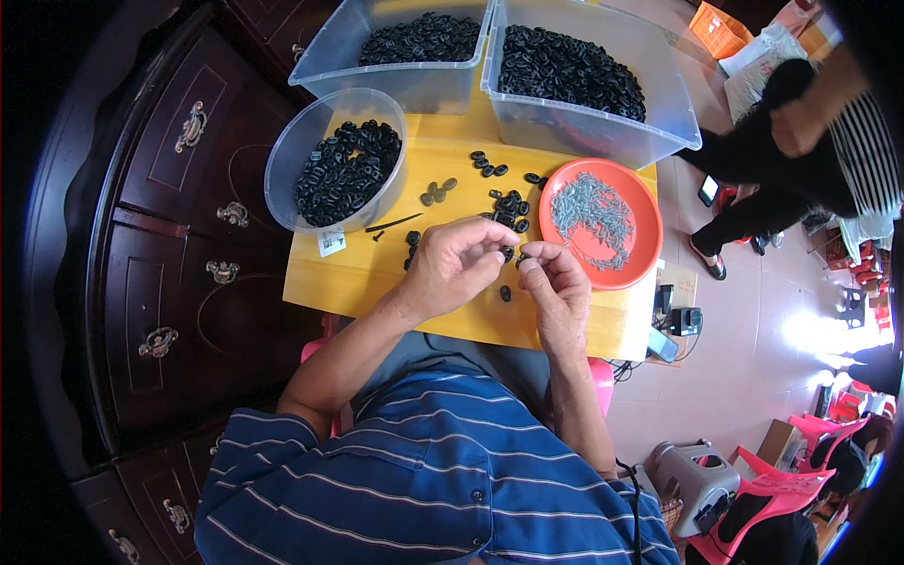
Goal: The person sits at a yellow table and repeatedly picks up small black plastic components and silver metal pins. They insert the pins into the components by hand and place the assembled units into a red bowl. The person continues this repetitive assembly process throughout the clip.
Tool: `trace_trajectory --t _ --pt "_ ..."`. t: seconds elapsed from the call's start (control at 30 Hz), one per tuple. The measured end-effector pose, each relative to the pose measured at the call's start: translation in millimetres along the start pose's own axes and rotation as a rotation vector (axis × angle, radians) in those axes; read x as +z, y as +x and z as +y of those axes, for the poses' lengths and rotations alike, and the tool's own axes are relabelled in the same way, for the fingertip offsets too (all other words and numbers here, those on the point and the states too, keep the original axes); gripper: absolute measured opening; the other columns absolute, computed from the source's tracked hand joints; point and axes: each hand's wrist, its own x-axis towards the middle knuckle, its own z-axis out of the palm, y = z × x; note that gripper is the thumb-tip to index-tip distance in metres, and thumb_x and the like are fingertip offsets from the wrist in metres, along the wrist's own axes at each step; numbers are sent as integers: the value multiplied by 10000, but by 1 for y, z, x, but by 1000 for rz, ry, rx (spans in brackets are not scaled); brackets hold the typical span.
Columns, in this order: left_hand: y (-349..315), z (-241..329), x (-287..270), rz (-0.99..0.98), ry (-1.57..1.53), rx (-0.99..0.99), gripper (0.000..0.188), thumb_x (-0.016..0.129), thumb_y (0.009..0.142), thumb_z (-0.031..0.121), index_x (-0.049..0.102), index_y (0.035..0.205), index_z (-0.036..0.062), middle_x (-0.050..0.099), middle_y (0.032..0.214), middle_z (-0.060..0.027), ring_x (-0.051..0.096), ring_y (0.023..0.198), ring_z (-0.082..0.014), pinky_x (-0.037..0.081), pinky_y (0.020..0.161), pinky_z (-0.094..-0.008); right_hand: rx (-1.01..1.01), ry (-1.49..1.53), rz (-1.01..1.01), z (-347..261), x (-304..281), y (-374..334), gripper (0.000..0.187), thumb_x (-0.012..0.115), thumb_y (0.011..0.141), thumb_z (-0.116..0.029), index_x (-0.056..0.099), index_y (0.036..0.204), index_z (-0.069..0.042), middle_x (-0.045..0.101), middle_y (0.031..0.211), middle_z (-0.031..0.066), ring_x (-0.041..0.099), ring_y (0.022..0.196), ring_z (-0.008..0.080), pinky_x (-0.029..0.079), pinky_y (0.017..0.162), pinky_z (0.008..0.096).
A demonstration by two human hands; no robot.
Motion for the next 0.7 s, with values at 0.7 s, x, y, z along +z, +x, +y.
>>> trace_trajectory --t 0.7 --pt "13 5 -5 -156 242 278 289 648 849 -14 733 1123 16 643 851 -79 606 709 -159 485 629 -290 110 57 -75 1 -7 5 131 648 990 -79 678 1100 -14 686 941 -4 606 826 56 500 733 221"
